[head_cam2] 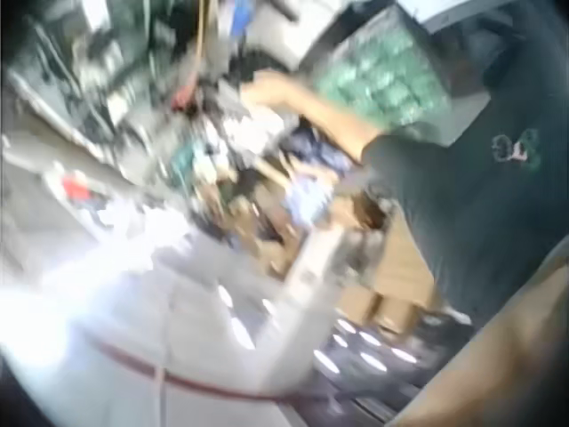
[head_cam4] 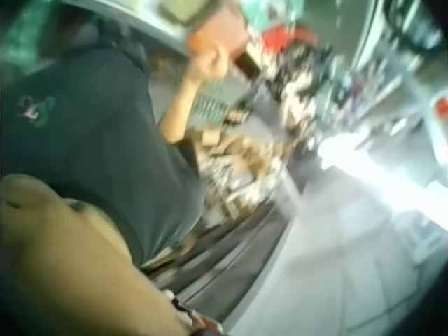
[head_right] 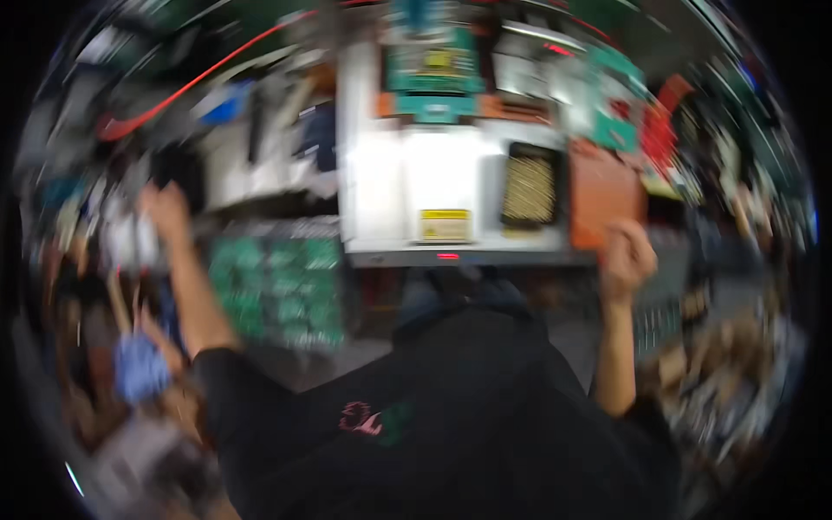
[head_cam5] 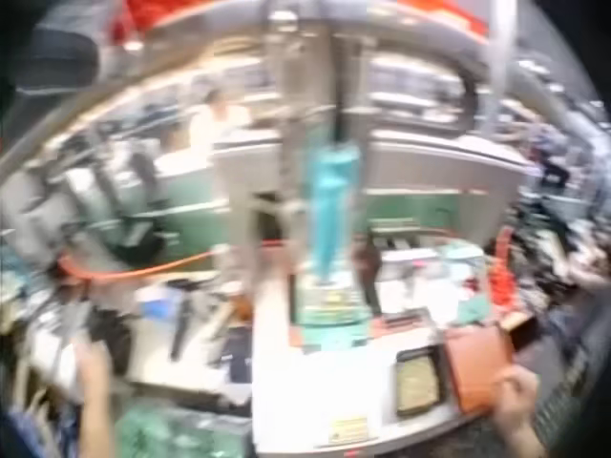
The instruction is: Assembling electronic components by attaching wires to PCBs and placing them into plastic housings at a factory workbench.
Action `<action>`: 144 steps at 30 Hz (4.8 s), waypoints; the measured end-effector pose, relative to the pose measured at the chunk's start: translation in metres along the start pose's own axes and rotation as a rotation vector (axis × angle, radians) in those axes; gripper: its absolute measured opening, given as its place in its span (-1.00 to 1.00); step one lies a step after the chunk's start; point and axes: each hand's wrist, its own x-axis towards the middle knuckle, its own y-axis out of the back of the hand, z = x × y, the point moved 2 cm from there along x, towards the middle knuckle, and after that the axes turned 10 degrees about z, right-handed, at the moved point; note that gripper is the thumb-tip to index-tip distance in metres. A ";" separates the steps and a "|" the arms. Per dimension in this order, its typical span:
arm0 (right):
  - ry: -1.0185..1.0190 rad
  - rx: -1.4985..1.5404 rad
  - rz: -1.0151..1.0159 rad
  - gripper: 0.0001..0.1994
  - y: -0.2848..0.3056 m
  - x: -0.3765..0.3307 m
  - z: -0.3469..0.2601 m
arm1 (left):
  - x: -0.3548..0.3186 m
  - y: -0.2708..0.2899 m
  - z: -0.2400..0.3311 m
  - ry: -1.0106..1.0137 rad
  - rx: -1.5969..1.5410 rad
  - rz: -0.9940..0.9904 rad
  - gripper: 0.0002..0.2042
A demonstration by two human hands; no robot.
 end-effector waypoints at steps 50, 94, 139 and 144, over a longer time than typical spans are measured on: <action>-0.448 -0.826 0.251 -0.83 0.400 -0.124 0.392 | 0.141 0.394 0.675 -0.481 -1.239 -0.702 -0.83; 0.176 0.209 -0.247 -0.66 0.040 0.107 0.183 | 0.125 0.399 0.645 -0.098 -1.262 -0.491 -0.55; 0.163 -0.003 -0.285 -0.46 0.088 0.012 0.125 | 0.084 0.439 0.552 0.144 -1.323 -0.207 -0.68; 0.117 0.361 -0.517 -0.84 0.049 -0.052 -0.004 | -0.069 0.369 0.329 0.813 -0.689 -0.281 -0.82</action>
